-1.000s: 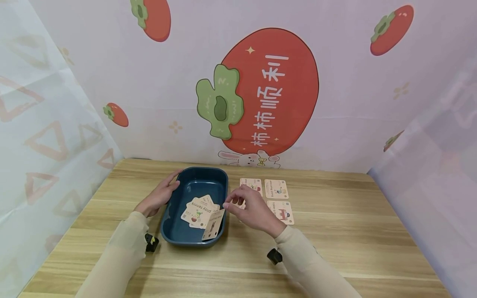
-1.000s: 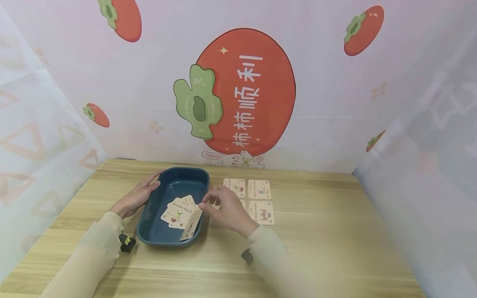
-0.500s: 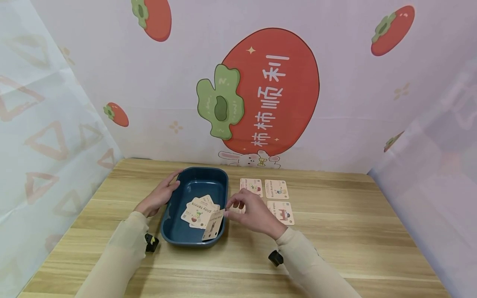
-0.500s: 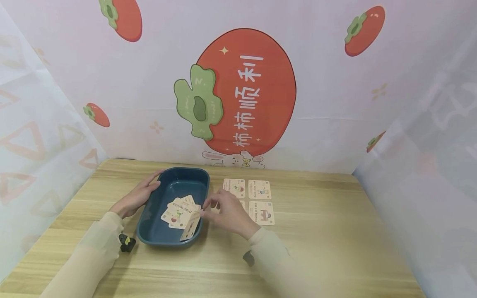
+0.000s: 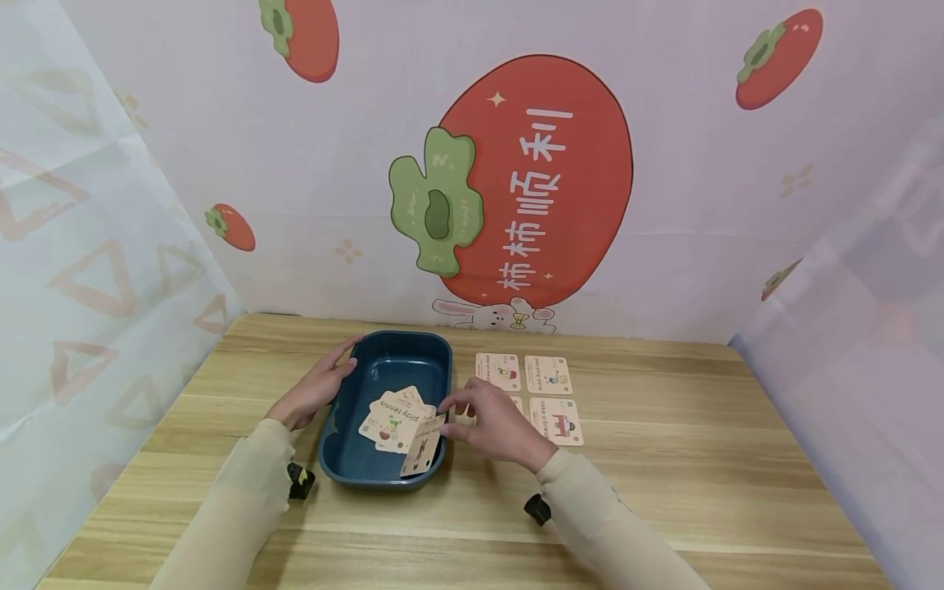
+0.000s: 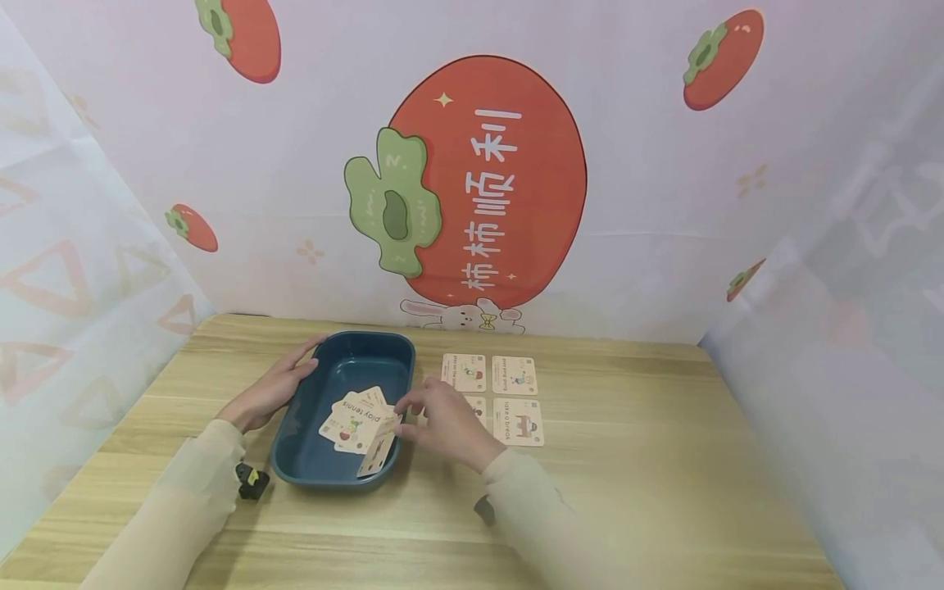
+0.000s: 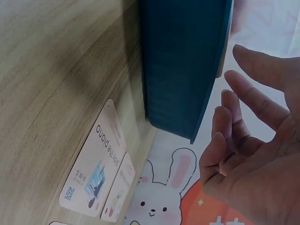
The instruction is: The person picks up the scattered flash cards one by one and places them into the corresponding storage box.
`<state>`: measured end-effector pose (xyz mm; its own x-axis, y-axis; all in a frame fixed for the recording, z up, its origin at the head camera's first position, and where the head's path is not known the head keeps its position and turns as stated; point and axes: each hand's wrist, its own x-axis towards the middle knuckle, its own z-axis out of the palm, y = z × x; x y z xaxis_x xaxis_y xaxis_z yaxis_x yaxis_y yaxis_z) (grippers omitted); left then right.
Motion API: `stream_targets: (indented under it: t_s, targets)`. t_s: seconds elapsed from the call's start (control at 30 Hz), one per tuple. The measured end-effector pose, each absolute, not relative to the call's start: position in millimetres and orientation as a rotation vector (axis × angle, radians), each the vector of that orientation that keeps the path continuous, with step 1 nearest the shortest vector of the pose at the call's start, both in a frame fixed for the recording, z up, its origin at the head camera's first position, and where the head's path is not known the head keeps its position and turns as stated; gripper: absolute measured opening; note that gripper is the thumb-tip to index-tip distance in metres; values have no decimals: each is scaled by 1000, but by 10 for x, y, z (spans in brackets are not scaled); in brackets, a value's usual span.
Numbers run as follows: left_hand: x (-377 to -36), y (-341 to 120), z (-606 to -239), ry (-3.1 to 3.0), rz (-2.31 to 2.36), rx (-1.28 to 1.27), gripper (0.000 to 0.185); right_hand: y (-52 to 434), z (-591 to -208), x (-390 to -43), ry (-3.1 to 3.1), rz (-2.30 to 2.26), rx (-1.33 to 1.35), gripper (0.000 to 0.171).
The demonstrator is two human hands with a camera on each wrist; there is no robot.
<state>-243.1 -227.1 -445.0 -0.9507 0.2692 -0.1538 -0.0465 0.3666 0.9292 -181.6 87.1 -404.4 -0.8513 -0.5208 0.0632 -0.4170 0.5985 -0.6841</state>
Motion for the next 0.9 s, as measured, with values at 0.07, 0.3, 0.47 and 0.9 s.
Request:
stream_targets:
  t_s: [0.07, 0.3, 0.47, 0.9]
  targets:
    - [-2430, -2270, -4452, 2354, 1609, 197, 55, 861, -4052, -1818, 2689, -1076, -779, 22]
    - [-2430, -2271, -4453, 2355, 1602, 188, 55, 813, -4102, -1816, 2789, -1047, -763, 12]
    - [-2425, -2269, -4447, 2364, 1596, 194, 55, 766, -4109, -1821, 2858, -1005, -710, 14]
    - [-2424, -2267, -4452, 2368, 1597, 196, 55, 772, -4092, -1814, 2835, -1058, -534, 19]
